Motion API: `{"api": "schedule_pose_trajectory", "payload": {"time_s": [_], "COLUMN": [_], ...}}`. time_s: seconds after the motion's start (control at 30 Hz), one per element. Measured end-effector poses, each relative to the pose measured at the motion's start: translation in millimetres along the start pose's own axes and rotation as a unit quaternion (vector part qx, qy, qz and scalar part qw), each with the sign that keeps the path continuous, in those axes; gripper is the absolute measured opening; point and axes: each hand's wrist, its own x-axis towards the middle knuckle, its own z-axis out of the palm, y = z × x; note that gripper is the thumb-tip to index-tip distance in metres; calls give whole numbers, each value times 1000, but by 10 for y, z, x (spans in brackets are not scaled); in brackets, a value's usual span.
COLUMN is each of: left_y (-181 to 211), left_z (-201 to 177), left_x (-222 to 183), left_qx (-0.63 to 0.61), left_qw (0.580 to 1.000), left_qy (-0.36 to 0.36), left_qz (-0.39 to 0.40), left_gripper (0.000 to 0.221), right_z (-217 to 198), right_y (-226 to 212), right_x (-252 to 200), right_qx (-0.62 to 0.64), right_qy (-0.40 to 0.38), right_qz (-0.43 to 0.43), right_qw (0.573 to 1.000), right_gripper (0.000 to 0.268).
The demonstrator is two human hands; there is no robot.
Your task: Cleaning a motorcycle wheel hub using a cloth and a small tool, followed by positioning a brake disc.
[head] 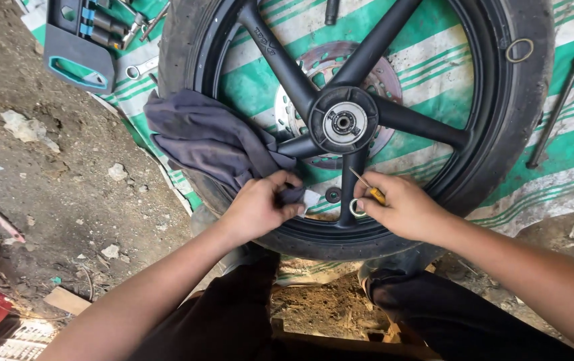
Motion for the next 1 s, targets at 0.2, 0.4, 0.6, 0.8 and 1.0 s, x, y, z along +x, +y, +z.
{"api": "schedule_pose_trajectory", "payload": {"time_s": [0.2,0.4,0.6,0.8,1.0], "left_y": [-89,-3,41,-13,76], "left_z": [27,17,24,56,7], "left_x": [126,131,177,241,223], "left_qx": [-8,-23,-28,-21,10], "left_qw": [1000,1000,999,1000,999], "left_qy": [-8,-2,11,-4,-4], "left_qz": [10,-2,14,-8,-47], "left_gripper": [58,24,26,48,41], "right_z": [21,-6,-39,123,143], "right_y": [100,115,210,449,346], "right_x": [118,154,176,218,151], "right_qx": [60,139,219,326,349], "right_qy": [-23,-54,-92,-116,-145], "right_qz": [7,-14,-42,32,52], "right_qw": [998,989,970,938,924], "right_gripper": [10,16,22,21,23]}}
